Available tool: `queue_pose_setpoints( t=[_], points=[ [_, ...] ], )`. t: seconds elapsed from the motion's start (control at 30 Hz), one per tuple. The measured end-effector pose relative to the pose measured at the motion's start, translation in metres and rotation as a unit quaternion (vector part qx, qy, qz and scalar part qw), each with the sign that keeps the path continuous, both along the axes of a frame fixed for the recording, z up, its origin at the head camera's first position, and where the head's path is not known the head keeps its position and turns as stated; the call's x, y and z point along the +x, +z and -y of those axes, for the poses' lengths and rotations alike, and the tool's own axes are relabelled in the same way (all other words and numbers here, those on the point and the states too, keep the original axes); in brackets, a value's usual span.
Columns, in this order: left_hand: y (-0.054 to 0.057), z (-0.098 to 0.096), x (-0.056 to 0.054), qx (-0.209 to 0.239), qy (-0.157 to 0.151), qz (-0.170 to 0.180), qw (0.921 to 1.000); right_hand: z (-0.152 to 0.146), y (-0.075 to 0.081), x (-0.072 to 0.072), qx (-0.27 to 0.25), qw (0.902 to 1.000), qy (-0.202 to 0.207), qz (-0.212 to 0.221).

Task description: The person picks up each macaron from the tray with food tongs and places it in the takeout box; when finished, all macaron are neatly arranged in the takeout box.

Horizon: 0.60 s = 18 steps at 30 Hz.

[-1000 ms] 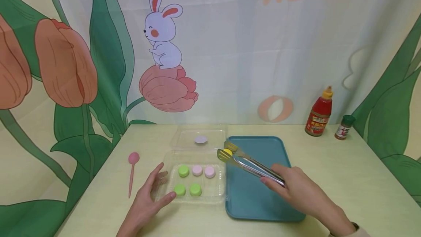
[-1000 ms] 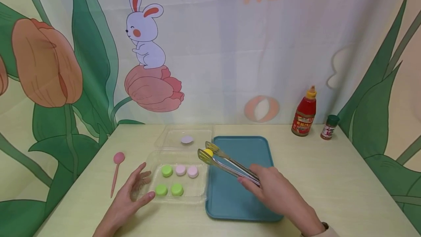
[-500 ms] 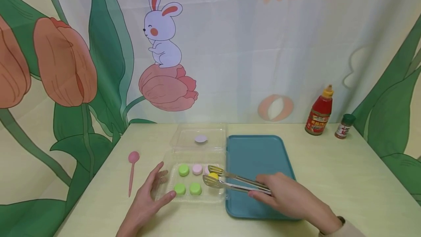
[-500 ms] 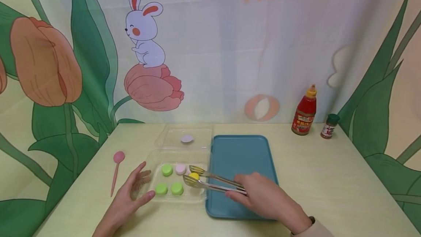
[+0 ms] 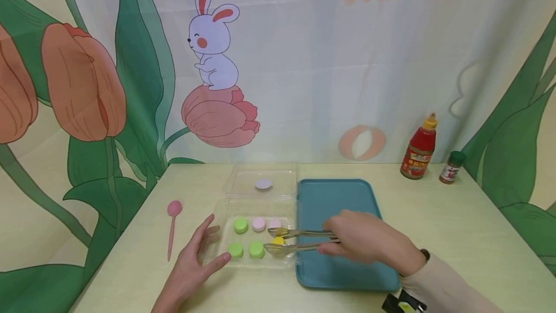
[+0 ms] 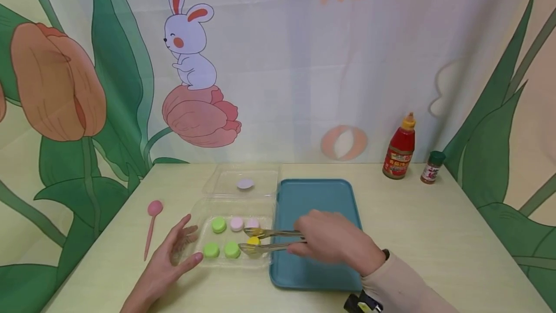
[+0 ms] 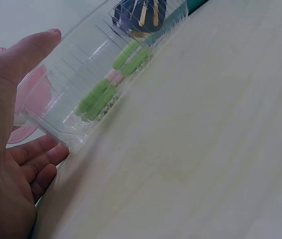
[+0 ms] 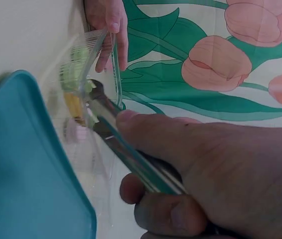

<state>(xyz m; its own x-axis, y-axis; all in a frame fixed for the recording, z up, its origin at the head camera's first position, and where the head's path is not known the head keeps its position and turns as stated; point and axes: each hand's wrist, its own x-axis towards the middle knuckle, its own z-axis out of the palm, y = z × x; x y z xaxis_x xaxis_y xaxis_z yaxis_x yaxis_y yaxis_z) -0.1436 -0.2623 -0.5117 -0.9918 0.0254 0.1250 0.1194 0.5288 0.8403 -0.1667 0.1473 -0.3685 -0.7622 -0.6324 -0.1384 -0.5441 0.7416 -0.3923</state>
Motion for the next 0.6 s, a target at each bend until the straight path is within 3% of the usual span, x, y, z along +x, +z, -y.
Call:
queue_pose_setpoints(
  t=[0.3,0.6],
  points=[
    [0.0,-0.001,-0.001,0.001,0.0,0.005,1.0,0.017,0.012,0.0,0.05,0.9983,-0.032,-0.004],
    [0.001,0.0,0.0,-0.001,0.0,-0.001,1.0,0.016,0.013,0.001,0.044,0.9986,-0.03,-0.001]
  ],
)
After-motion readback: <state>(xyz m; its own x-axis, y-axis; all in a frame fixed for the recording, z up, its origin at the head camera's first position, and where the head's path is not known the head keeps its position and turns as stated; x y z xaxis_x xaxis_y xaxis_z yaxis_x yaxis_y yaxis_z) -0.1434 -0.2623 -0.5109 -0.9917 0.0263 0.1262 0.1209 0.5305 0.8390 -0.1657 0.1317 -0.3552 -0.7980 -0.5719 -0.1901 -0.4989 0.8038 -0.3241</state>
